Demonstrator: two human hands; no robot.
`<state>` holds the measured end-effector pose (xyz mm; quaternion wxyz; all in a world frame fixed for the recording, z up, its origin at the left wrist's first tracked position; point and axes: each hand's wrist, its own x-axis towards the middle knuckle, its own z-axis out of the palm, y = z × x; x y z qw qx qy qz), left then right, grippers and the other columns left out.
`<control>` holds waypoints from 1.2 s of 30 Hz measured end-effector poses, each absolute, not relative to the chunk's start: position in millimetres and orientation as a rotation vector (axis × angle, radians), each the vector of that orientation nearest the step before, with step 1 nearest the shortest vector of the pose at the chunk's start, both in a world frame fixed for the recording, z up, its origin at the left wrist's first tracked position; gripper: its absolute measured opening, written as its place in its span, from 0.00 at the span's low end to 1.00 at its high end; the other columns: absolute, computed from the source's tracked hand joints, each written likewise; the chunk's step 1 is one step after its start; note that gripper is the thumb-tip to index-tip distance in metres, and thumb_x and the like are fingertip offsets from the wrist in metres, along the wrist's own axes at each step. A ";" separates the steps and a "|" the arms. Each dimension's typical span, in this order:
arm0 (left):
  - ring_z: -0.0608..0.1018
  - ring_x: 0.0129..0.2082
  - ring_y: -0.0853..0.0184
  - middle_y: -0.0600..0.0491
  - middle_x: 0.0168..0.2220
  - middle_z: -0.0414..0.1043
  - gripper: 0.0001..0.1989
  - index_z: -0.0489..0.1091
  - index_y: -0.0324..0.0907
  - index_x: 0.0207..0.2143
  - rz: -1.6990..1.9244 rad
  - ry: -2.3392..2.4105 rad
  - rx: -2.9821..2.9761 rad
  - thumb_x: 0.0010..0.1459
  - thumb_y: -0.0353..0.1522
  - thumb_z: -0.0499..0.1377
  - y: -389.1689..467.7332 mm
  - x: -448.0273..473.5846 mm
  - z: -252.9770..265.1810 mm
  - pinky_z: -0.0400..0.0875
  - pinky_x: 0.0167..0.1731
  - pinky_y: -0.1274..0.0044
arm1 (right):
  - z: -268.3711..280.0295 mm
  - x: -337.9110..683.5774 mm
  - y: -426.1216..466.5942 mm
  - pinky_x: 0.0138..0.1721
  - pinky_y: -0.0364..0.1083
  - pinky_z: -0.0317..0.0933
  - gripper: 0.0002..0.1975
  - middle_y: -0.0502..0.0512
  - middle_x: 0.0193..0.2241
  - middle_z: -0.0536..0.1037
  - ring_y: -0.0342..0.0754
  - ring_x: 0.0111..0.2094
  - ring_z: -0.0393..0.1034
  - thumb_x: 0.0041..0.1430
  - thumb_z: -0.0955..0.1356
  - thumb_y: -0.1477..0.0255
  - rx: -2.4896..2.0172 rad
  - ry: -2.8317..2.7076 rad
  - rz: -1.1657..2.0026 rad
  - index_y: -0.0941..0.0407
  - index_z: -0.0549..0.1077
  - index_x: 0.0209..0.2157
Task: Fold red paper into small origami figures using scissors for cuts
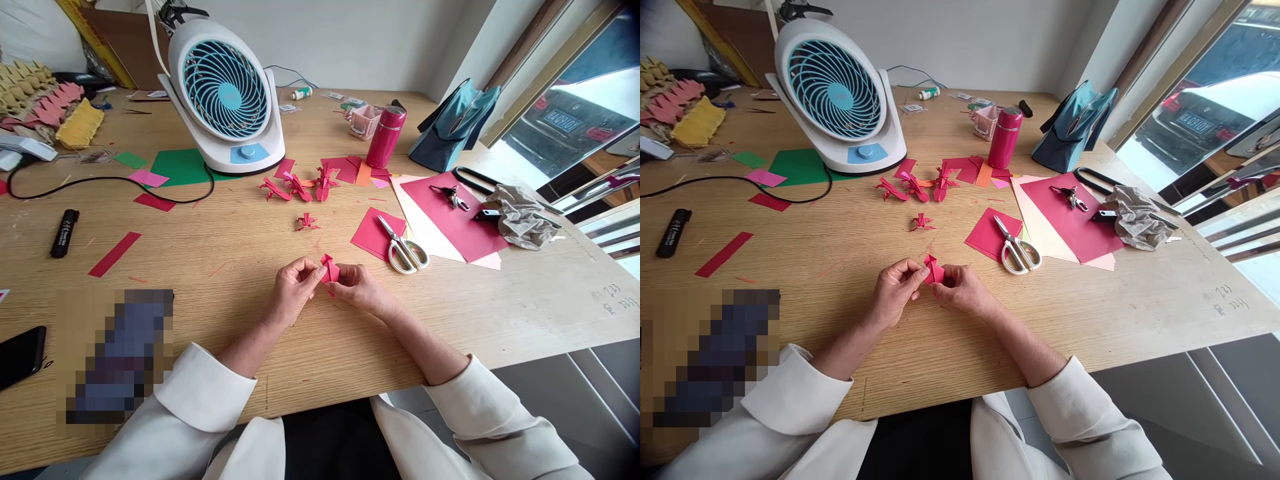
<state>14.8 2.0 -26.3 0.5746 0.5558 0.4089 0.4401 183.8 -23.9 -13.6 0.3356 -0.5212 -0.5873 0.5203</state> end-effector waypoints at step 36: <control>0.58 0.19 0.77 0.61 0.19 0.54 0.21 0.59 0.41 0.21 1.041 0.980 1.103 0.50 0.42 0.66 5.6 14.1 -9.5 0.56 0.15 0.84 | -5.2 192.7 -24.1 0.28 0.42 0.48 0.23 0.47 0.25 0.66 0.41 0.26 0.55 0.51 0.73 0.53 -1.132 -1.536 1.618 0.59 0.71 0.36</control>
